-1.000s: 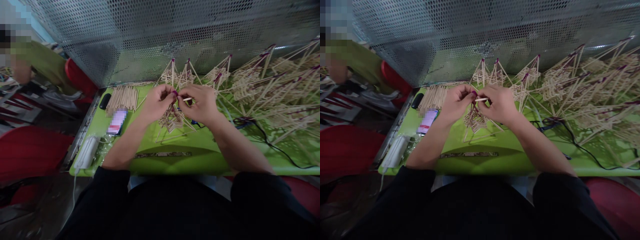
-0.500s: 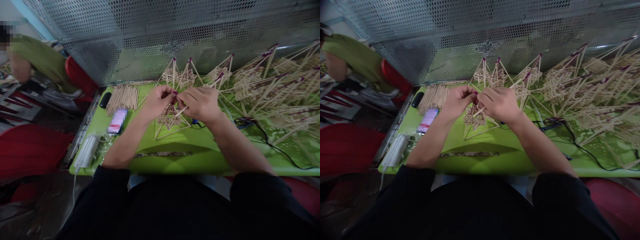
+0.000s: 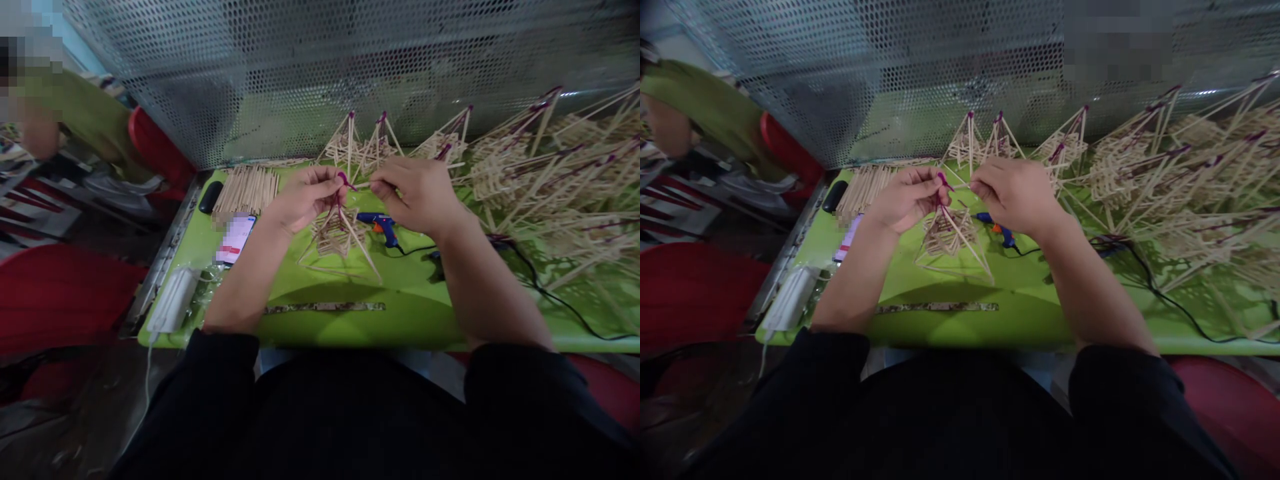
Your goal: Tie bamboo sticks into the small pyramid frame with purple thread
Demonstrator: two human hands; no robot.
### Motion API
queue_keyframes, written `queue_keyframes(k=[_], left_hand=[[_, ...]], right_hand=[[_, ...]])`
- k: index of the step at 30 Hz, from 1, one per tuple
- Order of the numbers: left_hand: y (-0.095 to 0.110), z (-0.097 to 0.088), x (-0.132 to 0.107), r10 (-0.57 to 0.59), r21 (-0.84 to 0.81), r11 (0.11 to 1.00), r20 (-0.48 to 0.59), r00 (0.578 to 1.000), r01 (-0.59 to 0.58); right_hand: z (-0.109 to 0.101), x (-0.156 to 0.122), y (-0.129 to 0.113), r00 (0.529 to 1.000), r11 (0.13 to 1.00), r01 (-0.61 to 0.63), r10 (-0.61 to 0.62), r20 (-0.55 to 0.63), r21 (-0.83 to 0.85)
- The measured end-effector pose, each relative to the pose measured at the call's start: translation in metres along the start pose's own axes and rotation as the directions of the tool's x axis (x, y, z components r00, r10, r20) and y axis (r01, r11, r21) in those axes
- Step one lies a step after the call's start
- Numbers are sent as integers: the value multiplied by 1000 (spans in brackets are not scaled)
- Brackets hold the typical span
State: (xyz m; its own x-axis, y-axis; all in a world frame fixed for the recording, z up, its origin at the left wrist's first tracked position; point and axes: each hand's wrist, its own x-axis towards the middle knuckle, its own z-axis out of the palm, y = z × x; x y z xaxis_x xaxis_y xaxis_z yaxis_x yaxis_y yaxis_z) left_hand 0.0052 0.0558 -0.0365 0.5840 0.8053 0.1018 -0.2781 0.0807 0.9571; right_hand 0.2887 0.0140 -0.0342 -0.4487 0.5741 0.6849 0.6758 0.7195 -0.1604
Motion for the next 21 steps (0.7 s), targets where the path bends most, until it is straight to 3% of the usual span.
queue_keyframes(k=[6, 11, 16, 21], left_hand=[[7, 13, -9, 5, -37, 999, 52, 999, -3], [8, 15, -11, 24, 20, 999, 131, 991, -27], [11, 21, -14, 59, 84, 994, 168, 984, -74], [10, 22, -14, 73, 109, 989, 189, 979, -95]], right_hand=[[31, -4, -14, 970, 989, 102, -75, -232, 107], [44, -2, -28, 846, 955, 288, -218, -486, 74], [41, 2, -31, 787, 955, 296, -258, -560, -24], [43, -1, -24, 731, 912, 352, -408, -547, -210]])
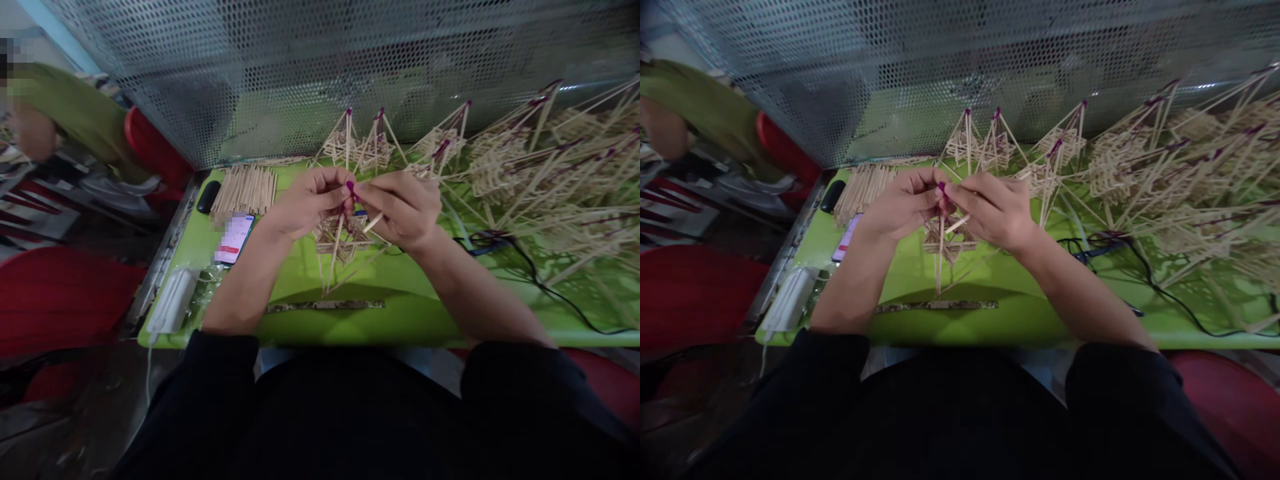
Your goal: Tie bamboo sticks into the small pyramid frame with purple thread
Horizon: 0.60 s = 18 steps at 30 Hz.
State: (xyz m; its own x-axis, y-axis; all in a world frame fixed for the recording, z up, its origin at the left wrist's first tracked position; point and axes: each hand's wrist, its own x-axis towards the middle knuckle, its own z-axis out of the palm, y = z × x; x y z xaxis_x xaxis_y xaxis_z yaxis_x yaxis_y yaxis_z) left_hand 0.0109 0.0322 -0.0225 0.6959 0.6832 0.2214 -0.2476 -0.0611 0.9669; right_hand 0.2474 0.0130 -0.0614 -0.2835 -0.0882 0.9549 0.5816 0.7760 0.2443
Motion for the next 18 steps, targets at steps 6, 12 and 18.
queue_keyframes(k=[6, 12, 18], left_hand=[[0, 1, -2, -40, -27, 999, 21, 999, 40], [2, 11, -2, -28, -93, 995, 34, 999, 31], [4, 10, -6, -45, -16, 999, 24, 999, 45]], right_hand=[[4, -9, -7, 975, 974, -212, 205, 91, 76], [20, -16, -18, 898, 868, -438, 434, 71, 235], [25, -21, -23, 836, 782, -546, 532, 134, 302]])
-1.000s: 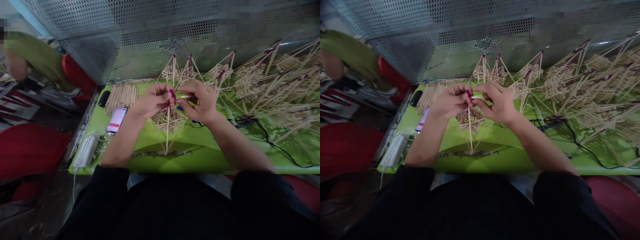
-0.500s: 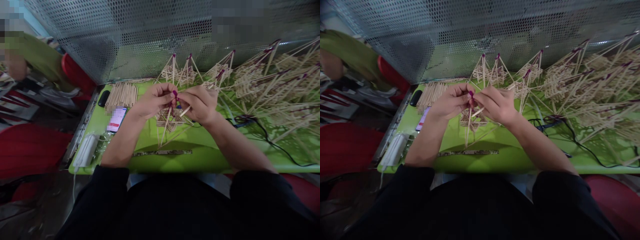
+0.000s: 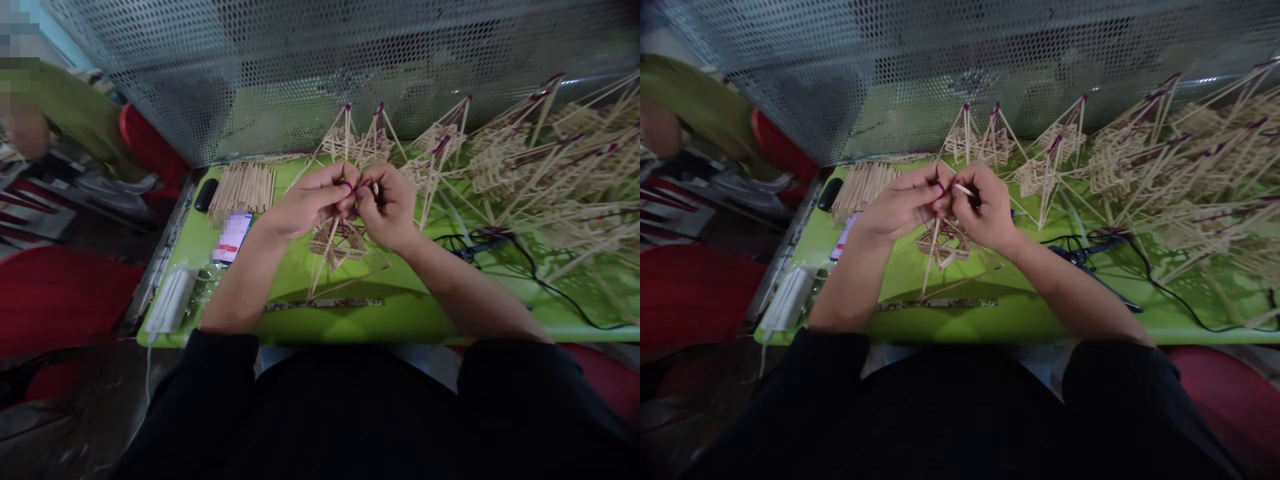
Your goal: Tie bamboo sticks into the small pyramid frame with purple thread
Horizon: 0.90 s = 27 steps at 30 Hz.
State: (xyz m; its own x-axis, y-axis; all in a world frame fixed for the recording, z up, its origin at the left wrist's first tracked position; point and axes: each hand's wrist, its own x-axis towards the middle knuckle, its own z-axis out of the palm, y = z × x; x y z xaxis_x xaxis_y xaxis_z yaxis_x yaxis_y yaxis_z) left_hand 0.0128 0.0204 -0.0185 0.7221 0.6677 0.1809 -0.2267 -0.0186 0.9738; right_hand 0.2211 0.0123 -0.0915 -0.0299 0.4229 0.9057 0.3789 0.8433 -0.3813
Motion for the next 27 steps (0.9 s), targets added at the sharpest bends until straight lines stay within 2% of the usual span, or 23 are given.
queue_keyframes(k=[4, 8, 10, 15, 22, 27], left_hand=[[-2, -2, -1, -12, 224, 974, -77, 997, 29], [-8, -4, 1, 55, 472, 880, -192, 980, 44], [-11, -7, 3, 98, 528, 848, -220, 971, 34], [-17, -18, 8, 94, 427, 904, -217, 972, 8], [-19, -25, 12, 33, 367, 929, -194, 980, 41], [-18, -26, 13, 39, 379, 925, -180, 983, 33]], right_hand=[[-2, -1, 1, 985, 981, 174, -172, 32, -89], [-2, -5, 6, 979, 962, 199, -190, 68, -187], [-1, -6, 8, 977, 956, 211, -201, 72, -201], [0, -9, 15, 968, 941, 250, -236, 88, -229], [-15, -16, 33, 919, 826, 381, -288, 269, -416], [-14, -15, 38, 880, 776, 474, -405, 247, -415]])
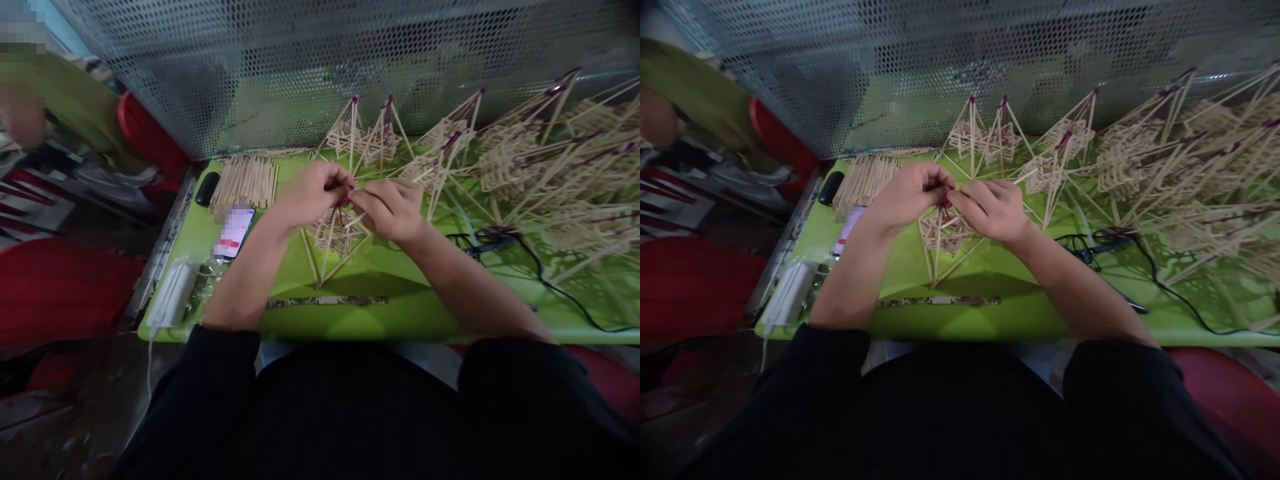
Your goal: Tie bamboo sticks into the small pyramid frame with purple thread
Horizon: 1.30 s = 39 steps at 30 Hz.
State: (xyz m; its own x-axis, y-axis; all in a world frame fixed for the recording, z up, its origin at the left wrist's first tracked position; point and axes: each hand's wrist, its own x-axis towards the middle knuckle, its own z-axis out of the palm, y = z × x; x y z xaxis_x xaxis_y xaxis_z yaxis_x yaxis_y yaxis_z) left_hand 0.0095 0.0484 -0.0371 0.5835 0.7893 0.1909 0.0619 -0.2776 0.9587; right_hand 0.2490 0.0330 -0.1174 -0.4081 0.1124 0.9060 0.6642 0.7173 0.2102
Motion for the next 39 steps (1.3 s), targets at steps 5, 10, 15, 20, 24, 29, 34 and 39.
queue_keyframes(k=[5, 10, 15, 20, 24, 29, 34, 39], left_hand=[[1, -11, 1, 0, 13, 1000, 23, 1000, 0], [1, -22, 1, 15, 32, 999, 52, 999, -16], [2, -24, -1, 14, -6, 1000, 65, 998, -13], [-2, -23, 1, -22, -143, 989, 91, 996, 35], [-4, -23, 2, -35, -201, 978, 100, 994, 55], [-1, -23, 1, -63, -169, 982, 98, 993, 79], [1, -23, 1, -54, -101, 993, 98, 994, 64], [2, -23, 1, -19, -36, 999, 109, 994, 23]], right_hand=[[0, 11, -7, 982, 972, -184, 187, -11, 147], [-10, 24, -17, 953, 916, -302, 294, 70, 265], [-14, 34, -24, 920, 862, -392, 378, 107, 320], [-22, 36, -14, 906, 821, -424, 391, 164, 383], [-23, 28, 3, 942, 922, -320, 283, 182, 219], [-15, 16, 15, 942, 959, -248, 207, 263, 135], [-12, 14, 15, 947, 970, -217, 181, 264, 112], [-18, 19, 15, 954, 975, -190, 158, 253, 111]])
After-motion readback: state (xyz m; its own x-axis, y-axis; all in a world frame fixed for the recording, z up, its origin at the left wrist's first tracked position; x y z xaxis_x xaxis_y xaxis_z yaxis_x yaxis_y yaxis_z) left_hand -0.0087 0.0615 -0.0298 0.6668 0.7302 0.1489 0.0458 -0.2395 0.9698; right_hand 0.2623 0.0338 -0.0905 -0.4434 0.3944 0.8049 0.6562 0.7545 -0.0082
